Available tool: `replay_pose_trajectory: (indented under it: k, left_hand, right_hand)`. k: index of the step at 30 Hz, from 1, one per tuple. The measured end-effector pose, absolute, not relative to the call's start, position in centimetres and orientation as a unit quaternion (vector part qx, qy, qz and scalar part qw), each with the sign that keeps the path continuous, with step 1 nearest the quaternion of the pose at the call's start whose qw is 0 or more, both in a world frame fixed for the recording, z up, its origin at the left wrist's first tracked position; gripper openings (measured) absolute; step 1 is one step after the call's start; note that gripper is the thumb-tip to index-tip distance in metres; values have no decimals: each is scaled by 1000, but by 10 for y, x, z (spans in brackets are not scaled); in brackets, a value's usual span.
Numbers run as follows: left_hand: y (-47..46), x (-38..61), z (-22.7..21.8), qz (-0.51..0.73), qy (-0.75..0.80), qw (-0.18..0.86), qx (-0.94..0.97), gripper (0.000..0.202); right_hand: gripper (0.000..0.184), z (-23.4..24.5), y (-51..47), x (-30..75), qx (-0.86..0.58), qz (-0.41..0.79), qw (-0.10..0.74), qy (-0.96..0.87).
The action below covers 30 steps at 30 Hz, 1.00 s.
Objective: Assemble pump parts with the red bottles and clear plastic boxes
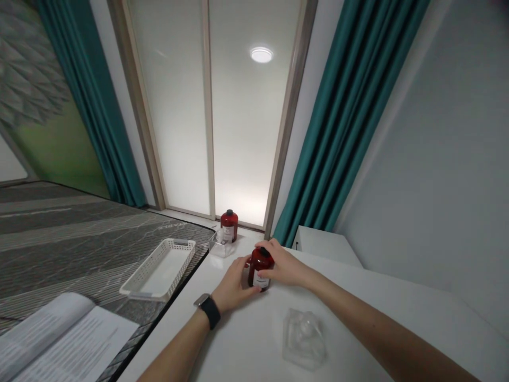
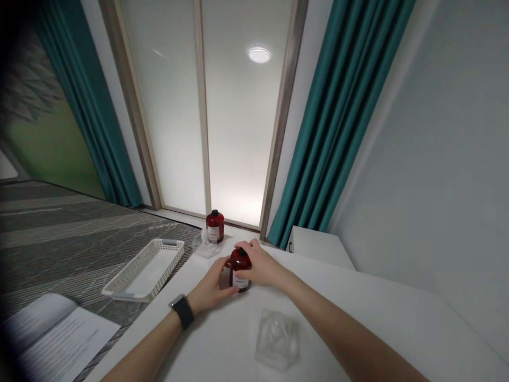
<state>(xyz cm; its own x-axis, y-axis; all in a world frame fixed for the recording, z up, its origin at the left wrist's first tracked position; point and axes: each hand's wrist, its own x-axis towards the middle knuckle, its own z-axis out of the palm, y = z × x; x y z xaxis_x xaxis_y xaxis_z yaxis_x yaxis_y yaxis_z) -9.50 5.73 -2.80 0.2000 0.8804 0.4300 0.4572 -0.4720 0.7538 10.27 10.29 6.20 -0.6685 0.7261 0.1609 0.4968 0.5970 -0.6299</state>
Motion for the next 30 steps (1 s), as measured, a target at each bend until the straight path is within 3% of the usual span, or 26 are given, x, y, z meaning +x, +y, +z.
replay_pose_trajectory:
  k: [7, 16, 21, 26, 30]
  left_hand:
    - [50, -79, -23, 432, 423, 316, 731, 72]
    - [39, -72, -20, 400, 443, 235, 767, 46]
    - [27, -62, -10, 351, 402, 240, 811, 27]
    - [18, -54, -7, 298, 329, 259, 858, 35]
    - [15, -49, -10, 288, 304, 296, 858, 58]
  right_hand:
    - [69, 64, 82, 116, -337, 297, 215, -867]
    - [68, 56, 95, 165, -372, 326, 265, -828]
    - [74, 48, 88, 208, -414, 331, 301, -792]
    - [86, 40, 65, 245, -460, 337, 333, -751]
    - [83, 26, 43, 263, -489, 331, 381, -712]
